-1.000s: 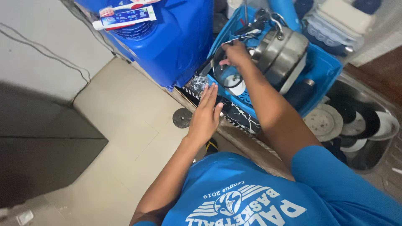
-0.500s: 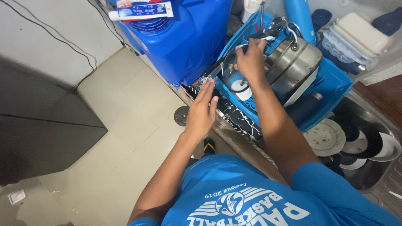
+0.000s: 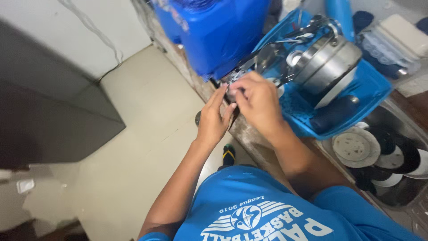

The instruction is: The person takes plates, spoons, and forks from a drying rack and places them on a dining table.

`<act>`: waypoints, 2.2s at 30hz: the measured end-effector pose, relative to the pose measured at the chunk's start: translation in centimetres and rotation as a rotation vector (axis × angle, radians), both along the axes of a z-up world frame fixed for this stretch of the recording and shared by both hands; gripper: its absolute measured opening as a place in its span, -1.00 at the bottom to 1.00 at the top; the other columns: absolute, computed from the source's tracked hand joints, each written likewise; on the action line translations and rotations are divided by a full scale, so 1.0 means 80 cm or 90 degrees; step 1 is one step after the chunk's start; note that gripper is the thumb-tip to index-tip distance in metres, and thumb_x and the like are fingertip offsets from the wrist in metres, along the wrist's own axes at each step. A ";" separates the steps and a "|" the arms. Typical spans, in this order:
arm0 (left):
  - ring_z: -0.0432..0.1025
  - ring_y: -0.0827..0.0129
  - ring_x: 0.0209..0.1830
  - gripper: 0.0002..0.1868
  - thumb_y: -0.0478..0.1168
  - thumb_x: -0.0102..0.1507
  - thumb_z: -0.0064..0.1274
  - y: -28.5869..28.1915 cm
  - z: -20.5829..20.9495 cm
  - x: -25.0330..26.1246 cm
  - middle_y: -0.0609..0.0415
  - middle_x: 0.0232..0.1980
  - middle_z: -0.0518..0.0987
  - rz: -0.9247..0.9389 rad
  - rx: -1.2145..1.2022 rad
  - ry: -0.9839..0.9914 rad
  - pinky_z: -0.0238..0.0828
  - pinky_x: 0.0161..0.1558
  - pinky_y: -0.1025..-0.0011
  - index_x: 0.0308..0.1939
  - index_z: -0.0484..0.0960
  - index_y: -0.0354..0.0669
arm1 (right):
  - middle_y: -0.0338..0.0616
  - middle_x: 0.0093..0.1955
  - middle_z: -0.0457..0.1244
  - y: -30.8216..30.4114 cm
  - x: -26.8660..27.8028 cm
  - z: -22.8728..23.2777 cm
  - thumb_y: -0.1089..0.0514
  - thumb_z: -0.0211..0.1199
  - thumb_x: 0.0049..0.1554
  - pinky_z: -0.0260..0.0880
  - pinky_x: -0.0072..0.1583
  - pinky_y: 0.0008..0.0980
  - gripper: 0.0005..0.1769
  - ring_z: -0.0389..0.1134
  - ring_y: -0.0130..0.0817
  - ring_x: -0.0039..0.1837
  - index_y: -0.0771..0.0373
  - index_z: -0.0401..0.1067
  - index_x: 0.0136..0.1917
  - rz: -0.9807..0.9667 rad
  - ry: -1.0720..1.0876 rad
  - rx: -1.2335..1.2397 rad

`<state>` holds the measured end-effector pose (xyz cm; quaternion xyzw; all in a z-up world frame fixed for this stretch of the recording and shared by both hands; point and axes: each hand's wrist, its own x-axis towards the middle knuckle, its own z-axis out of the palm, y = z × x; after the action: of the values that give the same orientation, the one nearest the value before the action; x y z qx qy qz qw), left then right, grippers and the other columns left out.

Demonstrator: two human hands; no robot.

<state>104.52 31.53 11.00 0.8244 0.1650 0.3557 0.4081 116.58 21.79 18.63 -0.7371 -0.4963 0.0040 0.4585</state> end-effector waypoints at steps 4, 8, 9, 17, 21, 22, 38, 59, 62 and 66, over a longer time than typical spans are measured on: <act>0.57 -0.13 -0.07 -0.72 -0.28 0.28 0.20 -0.010 -0.016 -0.063 -0.26 -0.06 0.65 0.063 -0.095 0.124 0.50 -0.05 0.16 0.05 0.63 -0.31 | -0.01 -0.09 0.36 0.012 -0.059 -0.014 0.32 0.28 0.10 0.37 -0.12 -0.32 -0.88 0.42 -0.16 -0.16 0.30 0.57 -0.06 0.129 0.049 -0.011; 0.53 -0.06 -0.35 -0.90 -0.33 0.26 0.16 -0.026 -0.025 -0.137 -0.19 -0.29 0.63 0.178 -0.078 0.089 0.45 -0.26 0.17 -0.17 0.68 -0.29 | -0.06 -0.14 0.35 0.020 -0.124 -0.021 0.30 0.30 0.10 0.35 -0.16 -0.39 -0.90 0.41 -0.33 -0.24 0.30 0.56 -0.08 0.200 0.113 -0.054; 0.52 -0.02 -0.43 -0.91 -0.34 0.27 0.15 -0.031 -0.026 -0.157 -0.18 -0.34 0.62 0.208 -0.119 0.114 0.43 -0.31 0.20 -0.18 0.71 -0.27 | -0.07 -0.17 0.31 0.020 -0.142 -0.024 0.30 0.30 0.11 0.32 -0.20 -0.40 -0.84 0.34 -0.38 -0.26 0.30 0.54 0.00 0.214 0.174 -0.079; 0.52 0.38 -0.50 -0.86 -0.28 0.30 0.12 -0.072 -0.020 -0.341 -0.01 -0.33 0.70 0.491 -0.229 -0.012 0.44 -0.40 0.38 -0.15 0.73 -0.26 | -0.28 -0.07 0.31 0.046 -0.295 -0.080 0.31 0.19 0.20 0.29 -0.21 -0.51 -0.72 0.25 -0.61 -0.23 0.29 0.37 0.20 0.416 0.342 -0.132; 0.55 0.50 -0.39 -0.80 -0.22 0.36 0.13 -0.104 -0.019 -0.434 0.02 -0.33 0.69 0.625 -0.226 -0.117 0.50 -0.31 0.48 -0.15 0.74 -0.32 | -0.25 -0.03 0.35 0.050 -0.381 -0.122 0.25 0.15 0.24 0.40 0.02 -0.48 -0.79 0.35 -0.55 -0.04 0.28 0.41 0.15 0.551 0.296 -0.204; 0.55 0.50 -0.39 -0.80 -0.22 0.36 0.13 -0.113 -0.020 -0.454 0.02 -0.33 0.69 0.659 -0.225 -0.124 0.50 -0.31 0.48 -0.15 0.74 -0.32 | -0.20 -0.04 0.34 0.047 -0.401 -0.131 0.22 0.13 0.27 0.38 0.05 -0.45 -0.79 0.32 -0.50 -0.03 0.28 0.43 0.16 0.581 0.289 -0.261; 0.48 0.58 -0.31 -0.67 -0.11 0.46 -0.03 -0.202 -0.047 -0.676 0.16 -0.32 0.57 1.031 -0.237 -0.425 0.46 -0.29 0.56 -0.10 0.70 -0.32 | -0.26 -0.16 0.33 0.069 -0.675 -0.175 0.09 0.11 0.34 0.25 -0.09 -0.53 -0.69 0.24 -0.57 -0.17 0.32 0.54 0.15 1.149 0.515 -0.801; 0.41 0.39 -0.36 -0.79 -0.26 0.41 -0.04 -0.259 -0.059 -0.878 0.06 -0.28 0.51 1.440 -0.114 -0.309 0.33 -0.30 0.39 -0.06 0.71 -0.25 | -0.25 -0.20 0.39 0.060 -0.979 -0.178 0.18 0.25 0.22 0.42 -0.10 -0.48 -0.78 0.38 -0.56 -0.17 0.30 0.58 0.09 1.397 0.250 -0.893; 0.36 0.37 -0.39 -0.78 -0.25 0.41 -0.04 -0.295 -0.059 -0.930 0.06 -0.29 0.50 1.465 -0.110 -0.302 0.29 -0.32 0.39 -0.07 0.72 -0.23 | -0.28 -0.21 0.37 0.027 -1.030 -0.194 0.20 0.28 0.22 0.40 -0.11 -0.47 -0.81 0.34 -0.57 -0.19 0.34 0.58 0.05 1.416 0.229 -0.868; 0.39 0.33 -0.34 -0.77 -0.23 0.42 -0.03 -0.356 -0.061 -1.014 0.03 -0.28 0.51 1.467 -0.095 -0.258 0.33 -0.27 0.37 -0.03 0.73 -0.22 | -0.26 -0.25 0.35 -0.034 -1.116 -0.204 0.24 0.31 0.20 0.39 -0.14 -0.48 -0.86 0.32 -0.56 -0.23 0.35 0.58 0.00 1.419 0.224 -0.804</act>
<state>23.38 3.06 6.11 0.0899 0.7668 0.6292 -0.0894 27.29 19.07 2.31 -0.0056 -0.6852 0.7109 -0.1586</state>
